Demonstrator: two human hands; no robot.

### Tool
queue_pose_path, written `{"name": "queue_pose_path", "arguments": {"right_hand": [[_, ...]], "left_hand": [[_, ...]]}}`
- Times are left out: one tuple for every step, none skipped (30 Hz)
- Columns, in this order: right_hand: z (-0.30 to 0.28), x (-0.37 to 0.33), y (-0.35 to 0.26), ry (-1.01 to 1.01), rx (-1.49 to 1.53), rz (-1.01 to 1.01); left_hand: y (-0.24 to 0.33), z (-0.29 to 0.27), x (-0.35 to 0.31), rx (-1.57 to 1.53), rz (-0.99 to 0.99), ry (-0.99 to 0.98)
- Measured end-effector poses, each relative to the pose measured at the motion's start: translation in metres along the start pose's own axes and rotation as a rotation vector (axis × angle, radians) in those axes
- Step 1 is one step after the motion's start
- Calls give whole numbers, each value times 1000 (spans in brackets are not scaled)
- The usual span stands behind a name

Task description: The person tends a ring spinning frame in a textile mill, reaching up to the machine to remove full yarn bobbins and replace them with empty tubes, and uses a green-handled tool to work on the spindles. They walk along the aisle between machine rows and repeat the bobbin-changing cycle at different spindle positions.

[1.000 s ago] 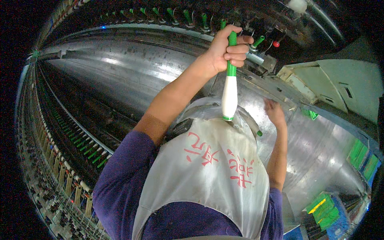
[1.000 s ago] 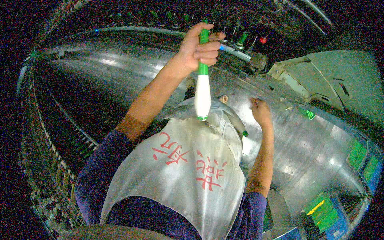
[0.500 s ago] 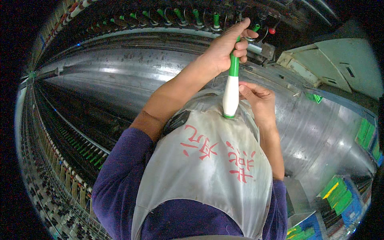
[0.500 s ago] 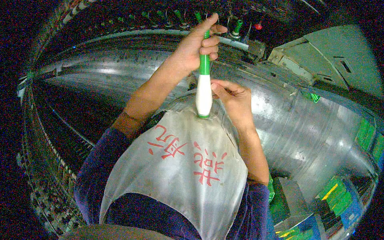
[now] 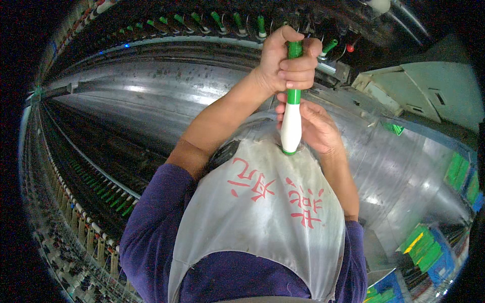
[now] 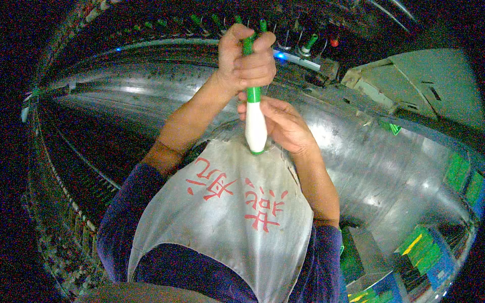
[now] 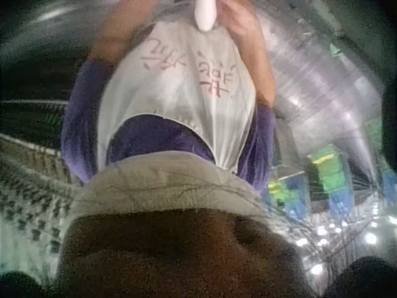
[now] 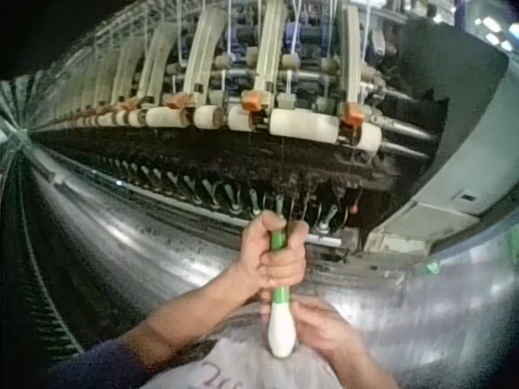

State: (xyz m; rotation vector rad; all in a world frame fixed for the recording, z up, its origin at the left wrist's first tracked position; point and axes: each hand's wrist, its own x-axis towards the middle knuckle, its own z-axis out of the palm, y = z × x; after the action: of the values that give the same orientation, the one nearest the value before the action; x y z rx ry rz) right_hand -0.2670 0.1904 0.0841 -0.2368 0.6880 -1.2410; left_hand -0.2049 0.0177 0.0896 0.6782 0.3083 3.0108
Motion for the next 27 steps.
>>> {"name": "queue_pose_path", "arguments": {"right_hand": [[3,1,3,8,20,-39],[6,1,5,50,32,-44],[7,1,6,93,46,-47],[9,0,7,90,74,-61],[9,1,7,148,5,-86],[10,1,6,281,-66,-69],[11,2,5,353,-119,-82],[13,2,3,503,-170,-54],[16,3,2,496,-320,-301],[20,4,0,561,-472,-512],[26,5,-1,590,-658,-654],[32,3,-3,605,-587,-763],[39,-1,-6,579,-554,-805],[46,-4,-8,597,-497,-848],[54,-9,-8,364,-384,-801],[62,-12,-5,207,-496,-803],[69,-13,-1,37,-551,-737],[73,-14,1,-67,-711,-578],[74,-17,3,-50,-958,-417],[74,-18,5,-34,-1048,-601],[72,-21,6,-75,-1159,-755],[67,-21,5,-76,-1281,-884],[63,-25,2,-20,-959,-760],[57,-25,-5,21,-917,-819],[51,-28,-16,13,-832,-982],[43,-28,-28,73,-685,-1058],[32,-29,-48,228,-541,-1068]], "left_hand": [[1,3,2,-48,-2,-26],[1,6,3,-63,-28,-45],[0,10,4,-80,-53,-64],[-1,15,5,-10,-32,109],[-3,19,4,60,-10,280],[-5,23,3,94,41,409],[-10,26,2,303,50,774],[-14,28,1,443,66,878],[-18,29,-1,594,93,1008],[-22,29,-3,718,101,1077],[-22,29,-6,780,103,1117],[-25,28,-8,800,79,1126],[-27,28,-10,813,36,1100],[-30,27,-10,858,21,1100],[-32,27,-11,919,19,1091],[-33,26,-10,960,145,1114],[-34,24,-8,992,317,1181],[-33,23,-8,986,412,1270],[-29,19,-4,615,634,1325],[-20,19,-8,359,745,1195],[-12,17,-10,270,783,1179],[-5,16,-13,144,804,1242],[0,15,-16,4,618,1141],[-1,16,-19,-56,300,979],[-3,18,-21,28,37,868],[-11,19,-18,130,-245,821],[-25,21,-16,97,-319,673]]}}
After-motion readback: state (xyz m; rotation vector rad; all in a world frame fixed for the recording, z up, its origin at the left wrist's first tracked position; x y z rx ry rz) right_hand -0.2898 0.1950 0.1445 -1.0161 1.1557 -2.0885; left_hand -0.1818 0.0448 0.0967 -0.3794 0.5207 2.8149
